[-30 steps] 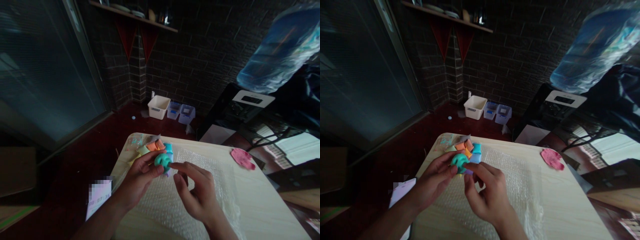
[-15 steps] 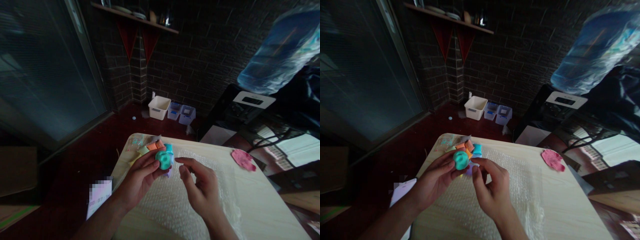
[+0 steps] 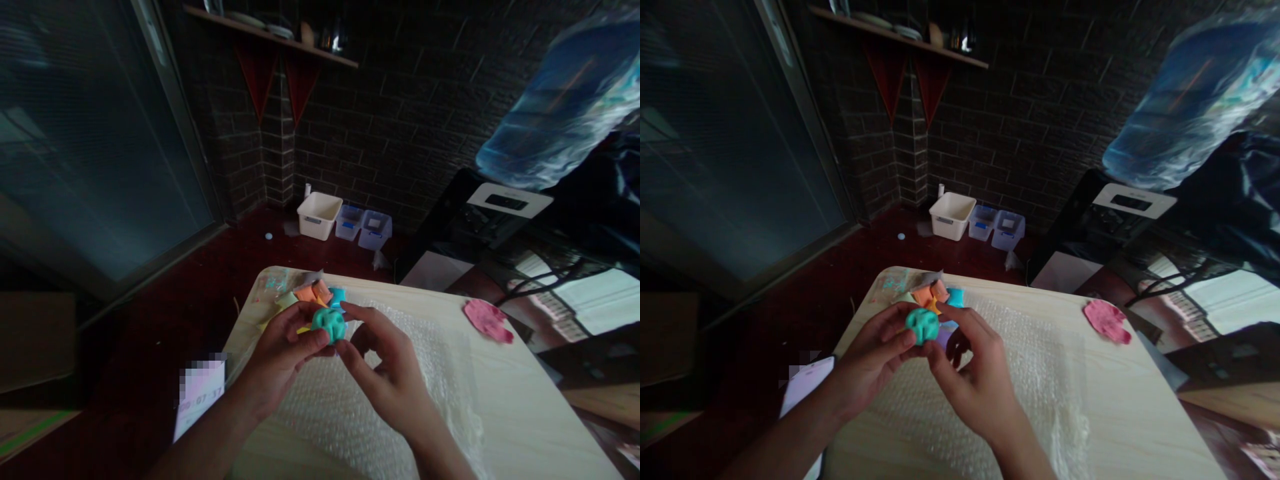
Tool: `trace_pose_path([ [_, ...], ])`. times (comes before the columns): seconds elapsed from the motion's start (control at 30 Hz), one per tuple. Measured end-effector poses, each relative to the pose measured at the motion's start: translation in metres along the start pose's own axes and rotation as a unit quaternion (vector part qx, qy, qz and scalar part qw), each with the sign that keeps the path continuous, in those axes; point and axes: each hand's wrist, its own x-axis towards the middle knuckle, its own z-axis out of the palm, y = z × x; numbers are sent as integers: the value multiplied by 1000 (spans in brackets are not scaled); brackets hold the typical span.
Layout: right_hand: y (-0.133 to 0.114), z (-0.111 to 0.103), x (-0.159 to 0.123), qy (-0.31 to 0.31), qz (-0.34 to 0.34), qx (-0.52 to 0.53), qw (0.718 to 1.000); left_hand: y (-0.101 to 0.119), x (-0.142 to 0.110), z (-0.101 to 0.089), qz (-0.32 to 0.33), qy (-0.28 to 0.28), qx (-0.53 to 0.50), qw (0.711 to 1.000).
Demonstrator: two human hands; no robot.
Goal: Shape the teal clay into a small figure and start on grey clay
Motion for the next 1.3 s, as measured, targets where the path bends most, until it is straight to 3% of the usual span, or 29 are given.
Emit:
trace_pose_path([
  [0.23,3,1,-1,-20,-5,77,997,0,-3,0,8,-13,-4,1000],
  [0.37,5,1,1,9,26,80,996,2,-4,3,18,-49,10,999],
  [0.57,11,4,1,34,84,134,987,0,-3,5,29,-30,42,998],
  [0.8,11,5,2,54,71,110,990,-7,-4,-2,24,-26,54,998],
  [0.97,8,5,1,71,20,59,996,-9,-4,-1,11,17,-22,1000],
  [1.17,9,2,-3,111,-47,9,993,-4,-1,3,6,-8,-54,999],
  [1.3,3,0,-3,86,-122,-59,987,-4,-2,2,4,2,-51,999],
])
